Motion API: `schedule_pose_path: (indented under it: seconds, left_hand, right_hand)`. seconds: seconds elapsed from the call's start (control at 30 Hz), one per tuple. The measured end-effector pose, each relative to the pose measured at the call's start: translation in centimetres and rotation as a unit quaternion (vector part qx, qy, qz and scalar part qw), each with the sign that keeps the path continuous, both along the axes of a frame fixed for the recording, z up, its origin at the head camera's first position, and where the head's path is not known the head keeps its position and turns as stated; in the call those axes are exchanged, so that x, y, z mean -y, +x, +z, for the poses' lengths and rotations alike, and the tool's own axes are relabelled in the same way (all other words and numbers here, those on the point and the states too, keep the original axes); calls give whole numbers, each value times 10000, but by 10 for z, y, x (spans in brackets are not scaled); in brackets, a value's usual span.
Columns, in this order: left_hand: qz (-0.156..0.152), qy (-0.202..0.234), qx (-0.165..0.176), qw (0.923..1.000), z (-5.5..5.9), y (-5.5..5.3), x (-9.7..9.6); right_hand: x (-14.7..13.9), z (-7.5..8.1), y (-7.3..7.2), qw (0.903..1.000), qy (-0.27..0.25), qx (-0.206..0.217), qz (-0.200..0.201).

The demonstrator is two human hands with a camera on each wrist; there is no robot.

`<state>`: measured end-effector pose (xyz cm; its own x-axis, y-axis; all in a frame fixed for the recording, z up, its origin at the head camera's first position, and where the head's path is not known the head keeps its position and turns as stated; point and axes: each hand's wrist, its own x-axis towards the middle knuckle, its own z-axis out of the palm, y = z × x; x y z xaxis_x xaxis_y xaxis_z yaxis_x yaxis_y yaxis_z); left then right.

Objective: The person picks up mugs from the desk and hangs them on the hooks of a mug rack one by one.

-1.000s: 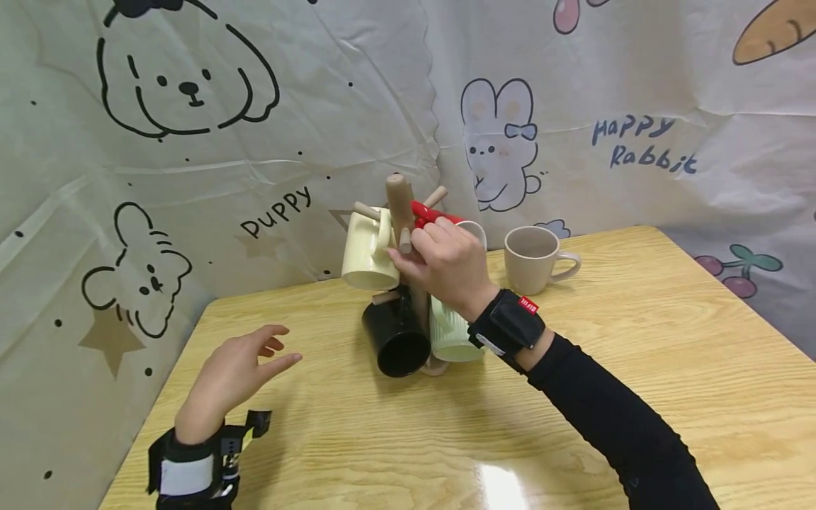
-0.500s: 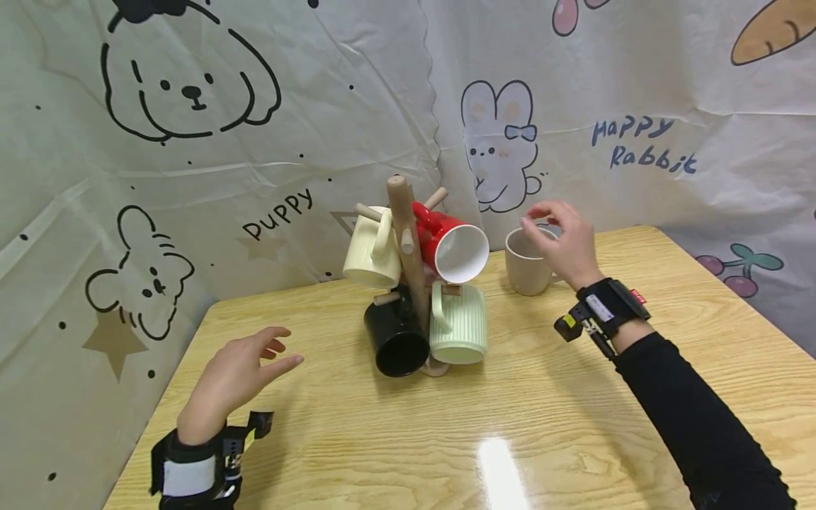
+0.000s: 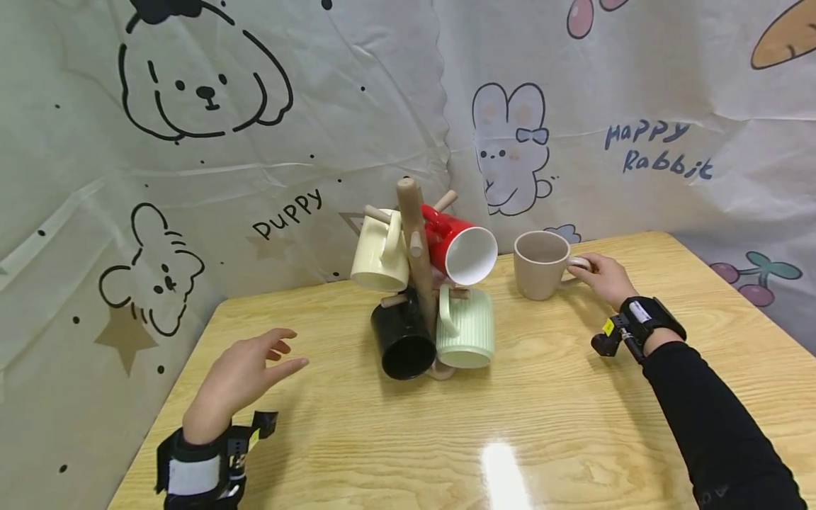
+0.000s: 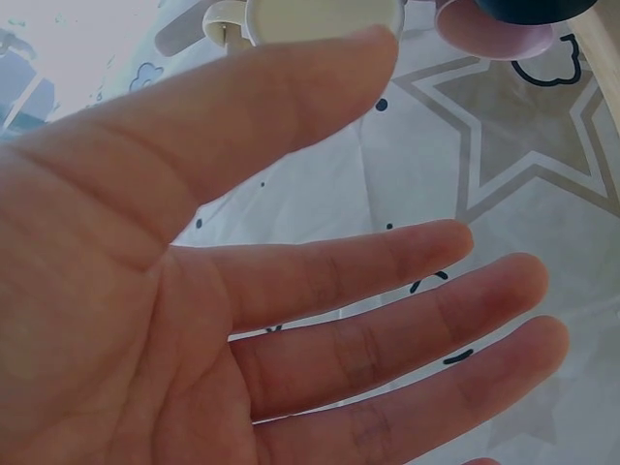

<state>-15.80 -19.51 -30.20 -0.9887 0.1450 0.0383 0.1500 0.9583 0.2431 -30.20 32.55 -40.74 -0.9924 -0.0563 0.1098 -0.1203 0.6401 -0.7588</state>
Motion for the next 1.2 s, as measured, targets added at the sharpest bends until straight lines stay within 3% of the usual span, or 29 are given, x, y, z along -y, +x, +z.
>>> schedule_pose_path:
  seconds: [0.2,0.43,0.7,0.83,1.1,1.2]
  left_hand:
    - [3,11,28,10000,-1,0,1]
    - [-37,33,23,10000,-2,-1,2]
    - [-39,43,-77,10000,0,-1,4]
    - [-49,28,-113,9999,1,0,5]
    - [-84,82,-75,9999,2,0,4]
    - [-96,107,-94,9999,1,0,3]
  right_hand:
    - [-1,-11,5,9963,-811,-267,-45]
    - [1,-7,22,9878,-1129,-992,-411]
    - [6,30,64,9592,-2340,-1526,-437]
    - [11,47,88,9377,-3086,-1589,-164]
    - [26,63,122,9032,-3992,-1528,404]
    - [32,66,128,8954,-4133,-1526,652]
